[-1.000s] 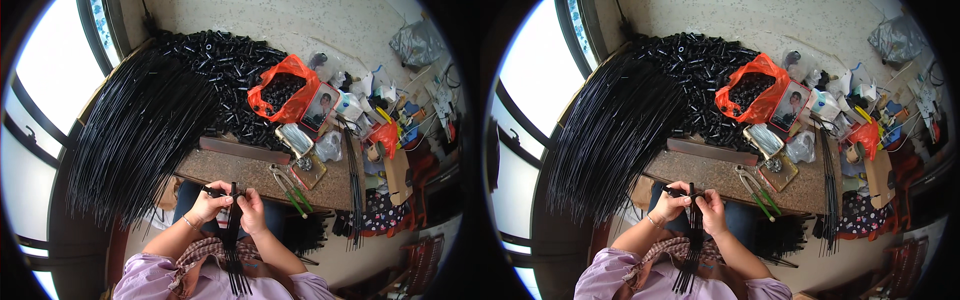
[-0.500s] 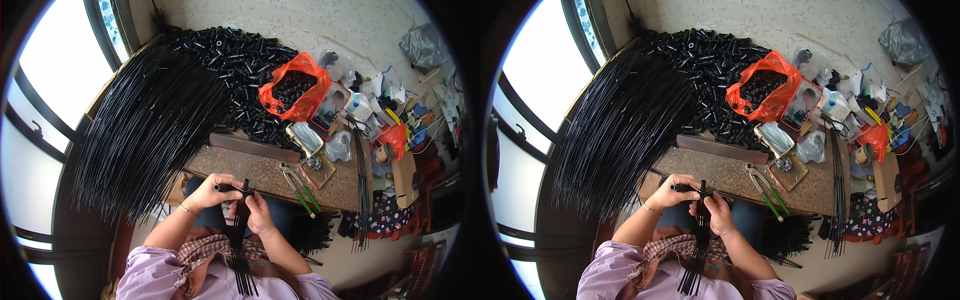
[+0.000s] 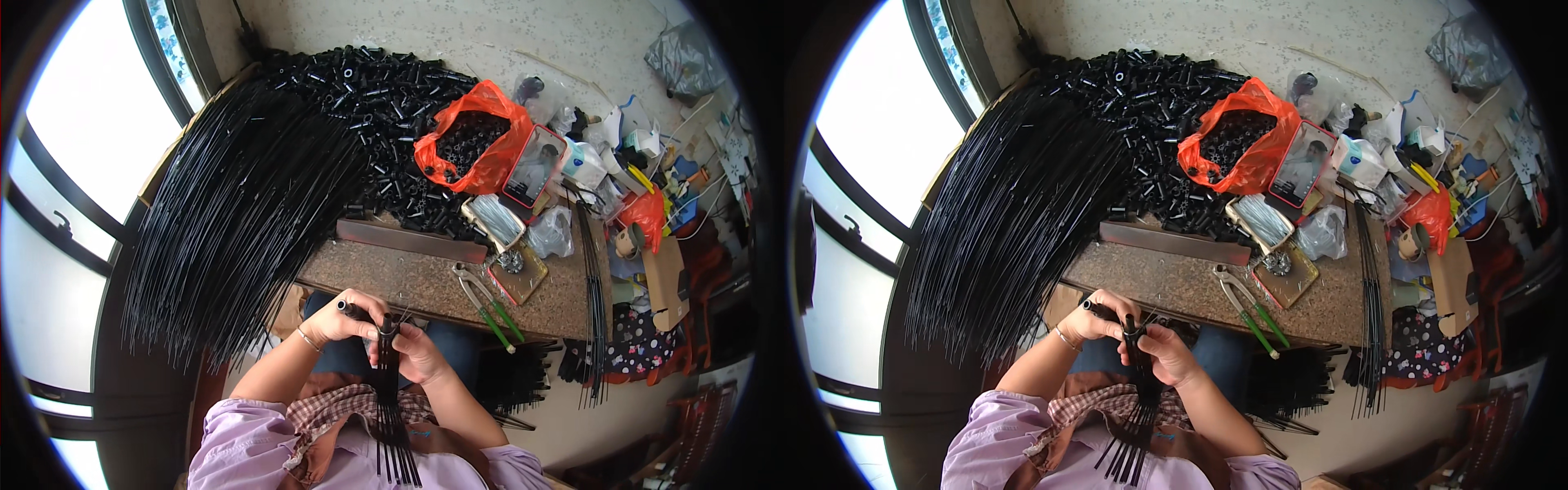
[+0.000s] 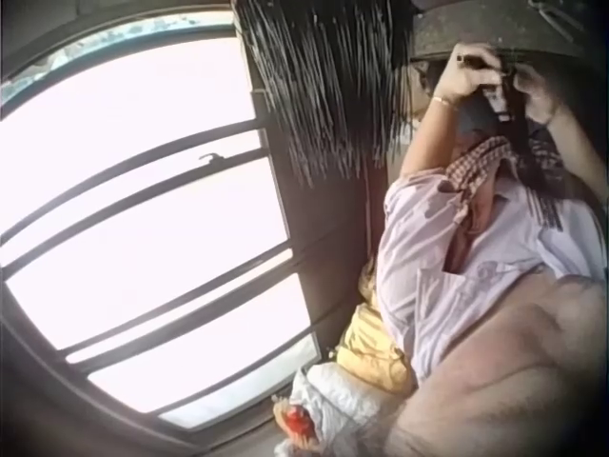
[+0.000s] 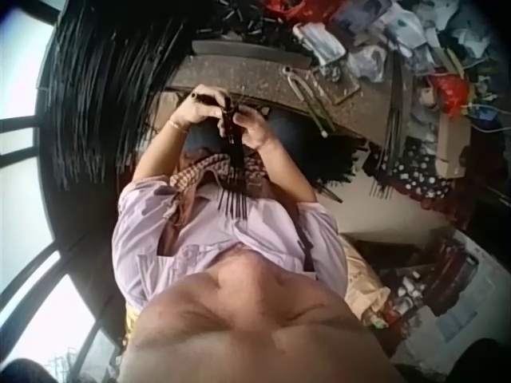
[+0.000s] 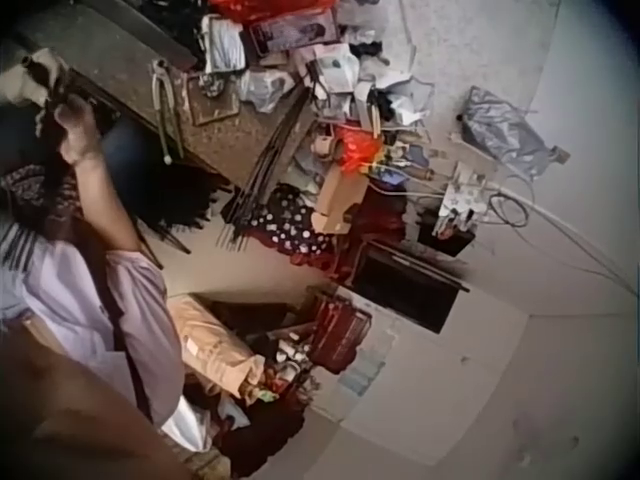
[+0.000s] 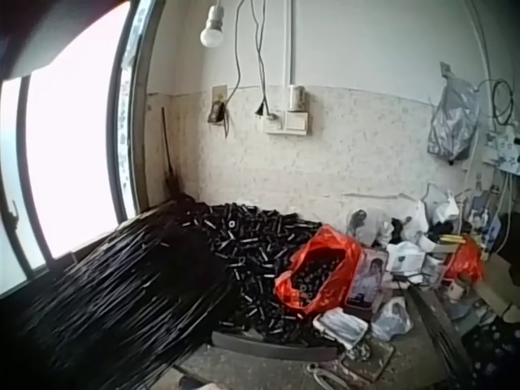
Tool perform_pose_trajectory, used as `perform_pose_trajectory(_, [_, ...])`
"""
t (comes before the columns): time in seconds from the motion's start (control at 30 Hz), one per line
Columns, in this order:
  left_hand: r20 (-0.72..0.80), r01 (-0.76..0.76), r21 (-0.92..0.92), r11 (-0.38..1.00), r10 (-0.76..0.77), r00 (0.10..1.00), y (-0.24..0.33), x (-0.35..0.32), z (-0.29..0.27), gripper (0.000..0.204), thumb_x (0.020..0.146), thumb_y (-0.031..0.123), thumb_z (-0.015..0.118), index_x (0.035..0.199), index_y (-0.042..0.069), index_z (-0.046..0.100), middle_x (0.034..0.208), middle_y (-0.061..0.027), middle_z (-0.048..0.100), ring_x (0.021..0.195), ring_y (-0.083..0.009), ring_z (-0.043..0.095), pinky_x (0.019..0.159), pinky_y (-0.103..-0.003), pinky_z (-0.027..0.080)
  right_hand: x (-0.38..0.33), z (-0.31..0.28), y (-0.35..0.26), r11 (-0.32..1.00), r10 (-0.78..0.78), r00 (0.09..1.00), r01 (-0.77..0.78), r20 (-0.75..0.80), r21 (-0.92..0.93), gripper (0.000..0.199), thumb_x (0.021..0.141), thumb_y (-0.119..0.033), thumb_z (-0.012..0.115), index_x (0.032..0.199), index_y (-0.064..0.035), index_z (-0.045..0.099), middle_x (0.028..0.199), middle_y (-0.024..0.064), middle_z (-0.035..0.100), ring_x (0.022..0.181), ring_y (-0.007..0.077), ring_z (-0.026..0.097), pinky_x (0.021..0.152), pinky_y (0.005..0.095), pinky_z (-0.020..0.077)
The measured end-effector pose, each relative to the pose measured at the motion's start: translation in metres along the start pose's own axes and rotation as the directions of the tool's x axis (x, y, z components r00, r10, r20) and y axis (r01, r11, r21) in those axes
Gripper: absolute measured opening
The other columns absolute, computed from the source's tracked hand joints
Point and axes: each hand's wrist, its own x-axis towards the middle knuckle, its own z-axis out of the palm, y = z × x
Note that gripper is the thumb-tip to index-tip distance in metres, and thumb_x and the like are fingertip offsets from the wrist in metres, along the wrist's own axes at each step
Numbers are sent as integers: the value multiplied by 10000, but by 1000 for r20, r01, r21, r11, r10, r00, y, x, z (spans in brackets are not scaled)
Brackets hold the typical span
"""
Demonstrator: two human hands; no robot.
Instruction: Assembling product components by inserting black rods into a base and using pliers for manipulation.
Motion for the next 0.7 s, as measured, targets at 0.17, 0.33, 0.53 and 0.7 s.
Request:
perform_pose_trajectory(0.17, [10, 12, 528, 849, -21, 1000, 21, 10, 1, 337, 761, 247, 700, 1000, 16, 647, 1001, -102, 613, 932, -224, 572, 847, -346, 431, -4, 0, 7, 974, -213, 970, 202, -113, -107, 202, 842, -204, 614, 964, -54, 554, 839, 105, 612, 738, 199, 604, 691, 332, 509])
perform_pose_trajectory(0.33, [-72, -47, 410, 911, 84, 994, 45, 39, 26, 696, 844, 577, 450, 1255, 16, 476, 1287, -130, 464, 1208, -233, 413, 1002, -376, 311, -6, 15, 12, 934, -324, 924, 277, -205, -226, 148, 870, -181, 584, 894, -60, 502, 837, 87, 612, 728, 147, 585, 672, 276, 490])
perform_pose_trajectory(0.53, [83, 107, 130, 986, -119, 989, 47, 38, 28, 647, 834, 450, 578, 1249, -26, 440, 1180, -153, 526, 1102, -213, 505, 965, -363, 368, -13, 24, 11, 914, -371, 898, 309, -234, -263, 155, 874, -187, 582, 854, -63, 491, 829, 82, 611, 713, 131, 570, 680, 260, 473])
perform_pose_trajectory(0.7, [-64, 51, 268, 962, -35, 997, 55, 35, 17, 223, 833, 82, 620, 1024, -21, 567, 979, -64, 615, 920, -130, 567, 831, -291, 457, -10, 16, 12, 921, -355, 897, 288, -263, -261, 154, 868, -195, 583, 912, -71, 504, 826, 92, 601, 709, 161, 576, 669, 290, 485])
